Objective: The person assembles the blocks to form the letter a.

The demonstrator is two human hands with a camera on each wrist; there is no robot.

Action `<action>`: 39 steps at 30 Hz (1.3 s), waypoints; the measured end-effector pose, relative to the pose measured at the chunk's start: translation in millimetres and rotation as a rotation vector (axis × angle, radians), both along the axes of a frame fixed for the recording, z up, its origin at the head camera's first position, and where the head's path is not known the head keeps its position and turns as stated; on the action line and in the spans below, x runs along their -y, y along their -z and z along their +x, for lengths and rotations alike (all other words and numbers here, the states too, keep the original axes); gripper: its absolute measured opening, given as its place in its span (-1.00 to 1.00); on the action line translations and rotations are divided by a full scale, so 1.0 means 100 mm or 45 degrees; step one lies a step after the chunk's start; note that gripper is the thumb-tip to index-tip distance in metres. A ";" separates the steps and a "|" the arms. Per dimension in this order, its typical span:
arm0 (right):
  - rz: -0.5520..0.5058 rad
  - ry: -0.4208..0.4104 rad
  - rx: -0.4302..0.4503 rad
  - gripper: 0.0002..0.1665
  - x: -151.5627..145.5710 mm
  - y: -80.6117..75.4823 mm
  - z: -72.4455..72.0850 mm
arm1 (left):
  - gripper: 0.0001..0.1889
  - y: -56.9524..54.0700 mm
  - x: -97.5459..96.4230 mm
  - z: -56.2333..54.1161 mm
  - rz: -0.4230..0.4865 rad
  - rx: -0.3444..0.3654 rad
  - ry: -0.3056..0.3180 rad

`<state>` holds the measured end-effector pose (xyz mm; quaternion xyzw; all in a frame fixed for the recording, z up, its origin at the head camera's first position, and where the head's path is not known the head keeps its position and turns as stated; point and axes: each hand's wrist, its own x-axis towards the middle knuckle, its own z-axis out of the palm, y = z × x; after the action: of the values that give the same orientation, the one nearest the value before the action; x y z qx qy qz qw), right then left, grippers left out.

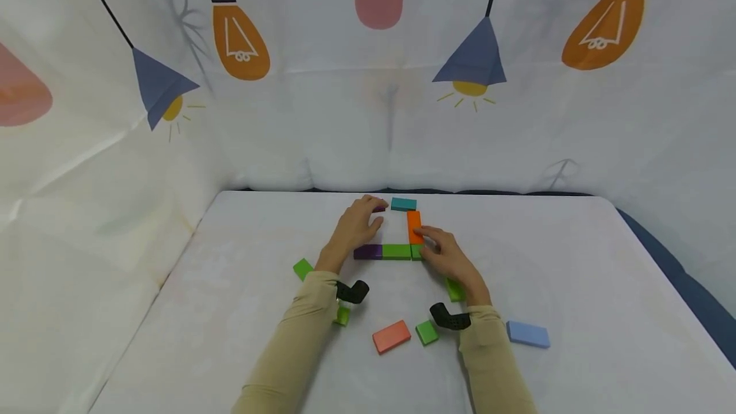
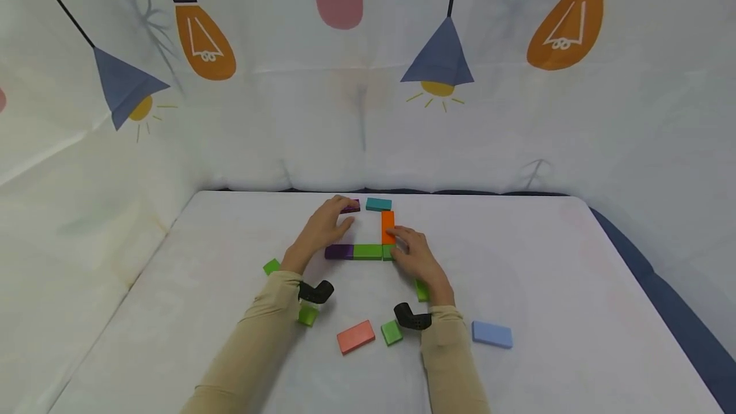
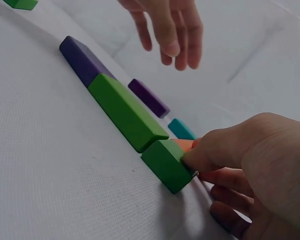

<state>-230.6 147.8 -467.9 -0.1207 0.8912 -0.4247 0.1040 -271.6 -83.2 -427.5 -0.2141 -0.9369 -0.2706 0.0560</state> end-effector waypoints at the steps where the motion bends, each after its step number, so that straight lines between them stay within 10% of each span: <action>1: 0.002 -0.005 -0.009 -0.45 0.00 0.00 0.00 | -0.68 -0.02 -0.01 -0.04 -0.017 -0.008 0.006; 11: -0.036 -0.013 -0.060 -0.46 -0.01 0.03 0.02 | -0.69 -0.11 -0.18 -0.33 -0.102 -0.010 0.067; 39: -0.031 0.014 -0.069 -0.44 0.03 0.04 0.02 | -0.56 0.14 -0.45 -0.75 -0.265 0.179 0.260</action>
<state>-228.8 144.6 -472.1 -0.1286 0.8892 -0.4325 0.0759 -347.0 -37.8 -441.8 -0.2935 -0.9348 -0.1908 -0.0599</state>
